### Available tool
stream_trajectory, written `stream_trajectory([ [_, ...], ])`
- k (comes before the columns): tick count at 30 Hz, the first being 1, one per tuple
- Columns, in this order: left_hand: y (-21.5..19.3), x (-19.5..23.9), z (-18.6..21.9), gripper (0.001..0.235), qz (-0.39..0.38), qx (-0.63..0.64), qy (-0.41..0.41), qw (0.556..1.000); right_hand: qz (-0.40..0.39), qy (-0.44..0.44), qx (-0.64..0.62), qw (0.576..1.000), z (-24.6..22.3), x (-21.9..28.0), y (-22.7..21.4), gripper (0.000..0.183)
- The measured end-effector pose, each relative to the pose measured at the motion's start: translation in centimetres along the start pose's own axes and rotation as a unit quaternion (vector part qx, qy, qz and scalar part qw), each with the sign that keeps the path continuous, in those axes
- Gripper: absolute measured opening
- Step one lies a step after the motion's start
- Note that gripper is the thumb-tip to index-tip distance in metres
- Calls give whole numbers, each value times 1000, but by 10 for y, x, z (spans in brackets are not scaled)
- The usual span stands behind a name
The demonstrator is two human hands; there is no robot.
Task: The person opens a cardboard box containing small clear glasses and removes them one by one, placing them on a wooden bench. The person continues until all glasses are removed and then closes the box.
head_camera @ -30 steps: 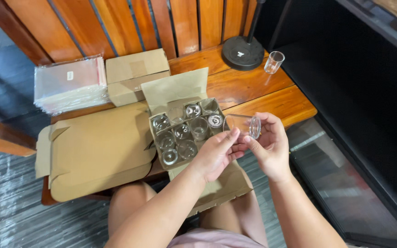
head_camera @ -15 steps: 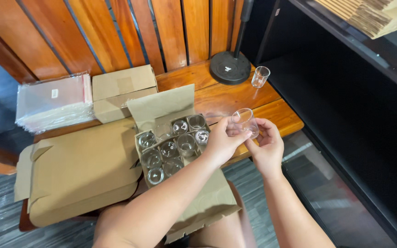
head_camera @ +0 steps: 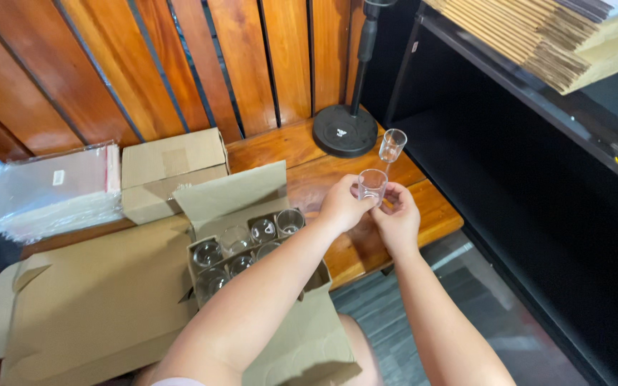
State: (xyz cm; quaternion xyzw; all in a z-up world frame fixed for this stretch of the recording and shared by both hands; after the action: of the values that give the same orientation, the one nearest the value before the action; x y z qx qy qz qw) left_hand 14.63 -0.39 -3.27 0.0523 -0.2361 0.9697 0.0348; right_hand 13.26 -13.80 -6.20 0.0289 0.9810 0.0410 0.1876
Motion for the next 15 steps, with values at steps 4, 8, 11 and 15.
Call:
stream_trajectory([
  [4, 6, -51, -21, 62, -1, -30, -18, 999, -6, 13, -5, 1000, 22, -24, 0, 57],
  [8, -8, -41, 13, 64, -22, -37, -45, 998, 10, 52, 34, 998, 47, -52, 0, 59],
  [11, 4, -78, -2, 67, -24, -54, -50, 997, 16, 72, 83, 994, 55, -69, -1, 58],
  [15, 20, -116, -17, 70, -21, -48, -44, 998, 36, 88, 139, 986, 40, -80, 4, 49],
])
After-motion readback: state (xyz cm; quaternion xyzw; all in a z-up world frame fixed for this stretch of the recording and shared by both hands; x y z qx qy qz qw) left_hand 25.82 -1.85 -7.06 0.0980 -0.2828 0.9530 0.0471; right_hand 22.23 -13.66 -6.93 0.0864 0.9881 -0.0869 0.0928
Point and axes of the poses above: each hand's wrist, its own x-axis away from the middle knuckle, its own y-axis out of the palm, z = x × y, the point moved 2 cm from there along -x, towards the middle knuckle, and after that the axes turned 9 degrees about -z, right-handed, at the moved point
